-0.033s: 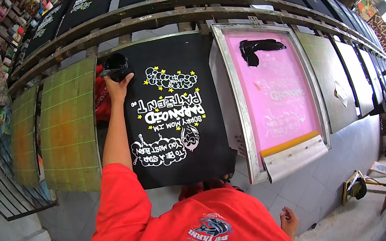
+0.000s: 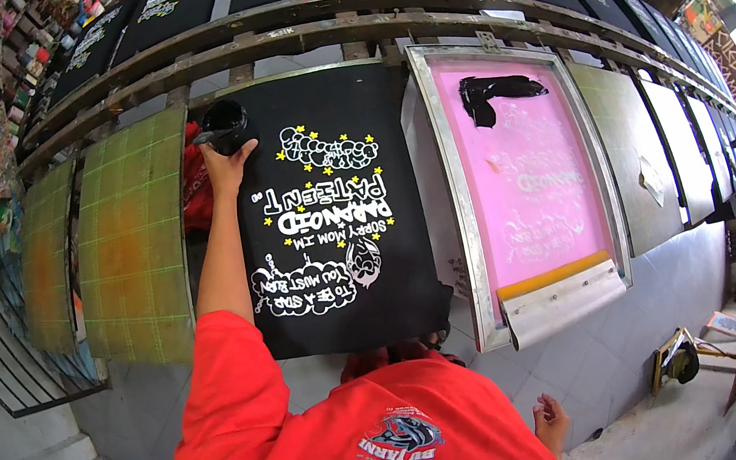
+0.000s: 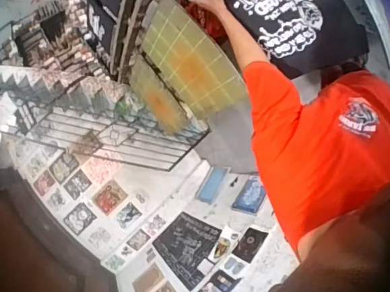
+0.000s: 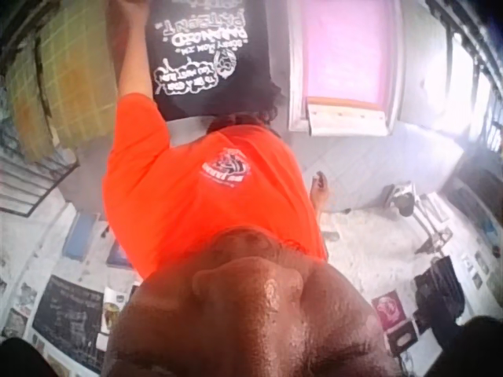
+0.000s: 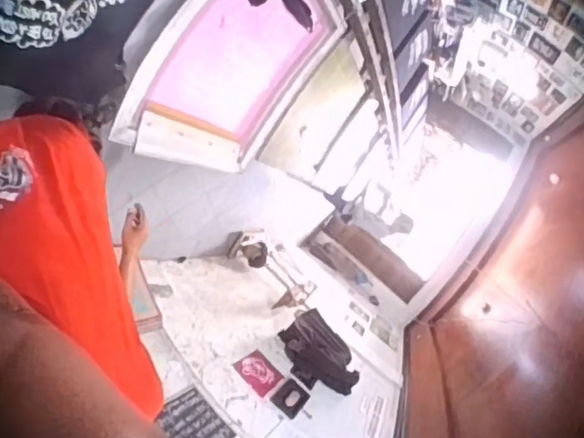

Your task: The person picks up a squeegee and a container of black ink, applies black ink onto a screen printing frame using a spatula, and then uses the squeegee by hand to pull the ink across the screen to print onto a t-shirt.

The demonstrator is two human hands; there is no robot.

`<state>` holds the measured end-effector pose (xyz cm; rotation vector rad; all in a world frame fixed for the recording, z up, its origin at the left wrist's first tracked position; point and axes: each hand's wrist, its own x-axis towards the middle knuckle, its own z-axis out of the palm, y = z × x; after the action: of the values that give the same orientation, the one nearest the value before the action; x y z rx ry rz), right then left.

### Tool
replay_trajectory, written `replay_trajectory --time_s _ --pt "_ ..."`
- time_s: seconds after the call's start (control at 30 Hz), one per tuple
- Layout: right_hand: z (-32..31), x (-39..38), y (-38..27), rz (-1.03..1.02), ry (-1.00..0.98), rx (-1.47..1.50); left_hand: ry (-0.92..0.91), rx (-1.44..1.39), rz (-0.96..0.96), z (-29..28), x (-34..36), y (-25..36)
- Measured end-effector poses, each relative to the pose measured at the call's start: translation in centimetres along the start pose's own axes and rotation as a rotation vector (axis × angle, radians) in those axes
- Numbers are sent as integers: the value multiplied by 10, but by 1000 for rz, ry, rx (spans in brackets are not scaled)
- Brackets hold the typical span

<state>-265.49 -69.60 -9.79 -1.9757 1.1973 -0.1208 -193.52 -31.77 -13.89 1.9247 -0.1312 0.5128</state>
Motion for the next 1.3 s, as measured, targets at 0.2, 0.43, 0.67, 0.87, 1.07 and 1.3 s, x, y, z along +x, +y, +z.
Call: replay_trajectory --time_s 0.2,0.43,0.67,0.87,1.07,1.3 --pt "-13 42 44 76 -8 217 1 -1261 -505 -53 -73 32" --pt "-56 108 110 182 -139 267 -45 -1417 -487 -75 -164 100" --pt "-80 183 132 132 -238 188 -431 1121 -182 -70 -209 65" --pt "-42 172 122 116 -306 175 -500 1024 -20 -93 -267 81" --pt "-17 89 21 79 -459 252 -571 953 -27 -131 -330 112" --pt "56 68 -207 -723 -648 317 -474 971 114 -130 -229 38"
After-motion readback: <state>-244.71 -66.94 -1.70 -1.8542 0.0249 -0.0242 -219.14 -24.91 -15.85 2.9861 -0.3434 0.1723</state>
